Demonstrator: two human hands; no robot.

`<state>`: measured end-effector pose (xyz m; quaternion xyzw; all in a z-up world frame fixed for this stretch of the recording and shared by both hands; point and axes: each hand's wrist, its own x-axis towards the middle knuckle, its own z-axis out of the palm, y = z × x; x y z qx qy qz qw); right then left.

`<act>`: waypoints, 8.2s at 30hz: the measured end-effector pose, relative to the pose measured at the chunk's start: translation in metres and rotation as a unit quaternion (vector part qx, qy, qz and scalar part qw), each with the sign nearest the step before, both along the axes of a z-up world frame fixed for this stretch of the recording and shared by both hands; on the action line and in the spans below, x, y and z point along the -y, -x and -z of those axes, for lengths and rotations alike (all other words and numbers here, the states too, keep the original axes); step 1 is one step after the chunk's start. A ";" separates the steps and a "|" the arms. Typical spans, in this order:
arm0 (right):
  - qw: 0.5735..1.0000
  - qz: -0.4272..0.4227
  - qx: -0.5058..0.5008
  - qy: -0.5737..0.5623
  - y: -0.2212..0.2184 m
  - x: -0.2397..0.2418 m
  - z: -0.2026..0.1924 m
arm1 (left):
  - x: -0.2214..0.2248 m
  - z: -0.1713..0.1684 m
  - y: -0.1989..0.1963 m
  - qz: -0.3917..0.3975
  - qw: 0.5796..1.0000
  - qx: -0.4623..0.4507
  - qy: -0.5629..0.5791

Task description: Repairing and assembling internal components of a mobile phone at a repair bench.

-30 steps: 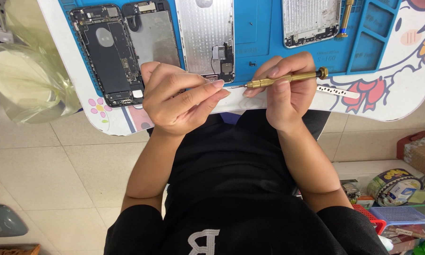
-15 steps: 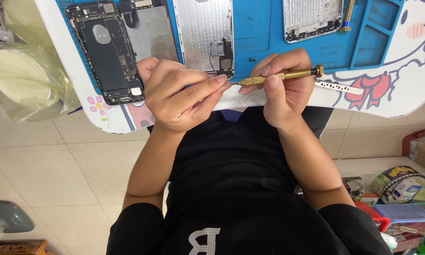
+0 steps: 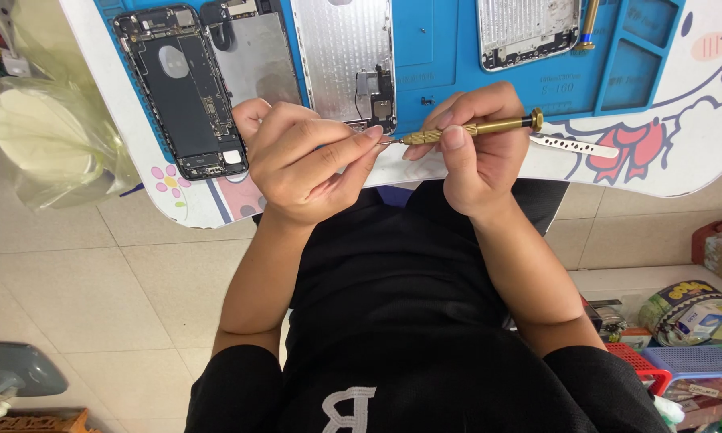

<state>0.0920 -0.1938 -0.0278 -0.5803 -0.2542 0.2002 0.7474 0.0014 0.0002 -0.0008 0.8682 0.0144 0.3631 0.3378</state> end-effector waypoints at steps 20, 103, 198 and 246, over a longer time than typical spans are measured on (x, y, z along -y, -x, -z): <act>1.000 0.021 -0.002 0.006 0.001 0.002 0.003 | 0.000 -0.007 0.002 0.020 0.998 0.018 0.060; 0.896 -0.061 0.370 0.239 -0.004 -0.022 -0.040 | 0.013 -0.002 0.015 -0.007 0.998 -0.006 0.063; 0.987 0.082 0.091 0.100 -0.049 0.014 -0.049 | 0.009 0.004 0.028 -0.012 0.991 -0.022 0.131; 0.978 -0.026 0.205 -0.002 -0.058 -0.003 -0.019 | 0.007 0.003 -0.012 0.004 0.997 0.016 0.078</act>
